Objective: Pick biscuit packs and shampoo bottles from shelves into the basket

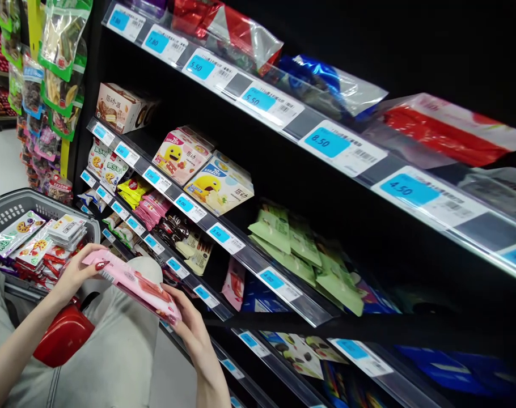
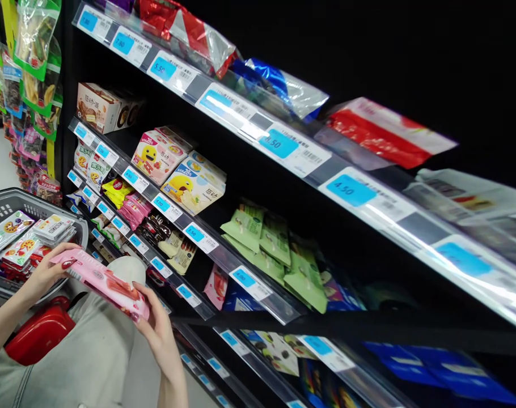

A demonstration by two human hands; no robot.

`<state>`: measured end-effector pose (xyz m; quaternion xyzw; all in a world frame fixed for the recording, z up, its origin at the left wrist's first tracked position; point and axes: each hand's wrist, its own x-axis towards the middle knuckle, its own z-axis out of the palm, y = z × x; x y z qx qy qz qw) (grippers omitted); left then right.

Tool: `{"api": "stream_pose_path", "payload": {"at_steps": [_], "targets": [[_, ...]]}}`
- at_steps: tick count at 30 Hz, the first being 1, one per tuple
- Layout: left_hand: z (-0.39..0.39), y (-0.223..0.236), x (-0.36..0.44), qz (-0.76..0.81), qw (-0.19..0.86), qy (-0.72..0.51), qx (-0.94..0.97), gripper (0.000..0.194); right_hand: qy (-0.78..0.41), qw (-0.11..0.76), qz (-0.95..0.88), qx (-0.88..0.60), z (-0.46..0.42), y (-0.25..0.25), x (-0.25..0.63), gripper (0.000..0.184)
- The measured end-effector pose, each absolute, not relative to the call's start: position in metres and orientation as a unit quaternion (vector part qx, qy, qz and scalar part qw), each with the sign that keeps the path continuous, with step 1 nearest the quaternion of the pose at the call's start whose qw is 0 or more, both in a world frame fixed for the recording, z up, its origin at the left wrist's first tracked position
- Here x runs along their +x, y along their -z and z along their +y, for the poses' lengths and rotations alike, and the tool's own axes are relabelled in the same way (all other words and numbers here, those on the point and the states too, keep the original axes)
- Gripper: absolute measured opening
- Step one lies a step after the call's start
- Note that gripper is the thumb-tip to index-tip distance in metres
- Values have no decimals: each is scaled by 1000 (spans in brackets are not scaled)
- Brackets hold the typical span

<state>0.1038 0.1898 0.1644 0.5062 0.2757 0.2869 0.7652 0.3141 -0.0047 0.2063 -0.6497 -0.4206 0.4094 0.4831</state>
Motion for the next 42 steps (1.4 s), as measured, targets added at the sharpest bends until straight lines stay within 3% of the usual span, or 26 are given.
{"api": "stream_pose_path", "payload": {"at_steps": [8,15,19,24,27,30,32,34,37,42], "targets": [[197,-167,93,167,725,-304,595,80,-309,517,-480,-638,-9,-209,314,53],[192,-163,91,112,737,-305,592,78,-250,510,-513,-643,-13,-217,314,55],[192,-164,93,73,787,-288,541,82,-166,449,-538,-694,-14,-219,311,64],[193,-171,94,84,850,-227,468,95,64,350,-596,-720,-10,-213,301,63],[195,-170,92,118,834,-231,487,70,75,407,-591,-692,-7,-207,294,56],[196,-166,91,120,802,-280,513,37,-64,498,-527,-686,-6,-208,288,63],[197,-163,89,104,795,-301,517,31,-156,546,-489,-662,-7,-213,286,67],[198,-161,89,81,791,-313,520,28,-187,556,-495,-641,-8,-219,287,53],[200,-160,90,24,779,-338,528,24,-146,525,-546,-637,-9,-227,291,32],[203,-161,93,-76,779,-354,512,7,-121,537,-570,-610,-9,-231,292,29]]}}
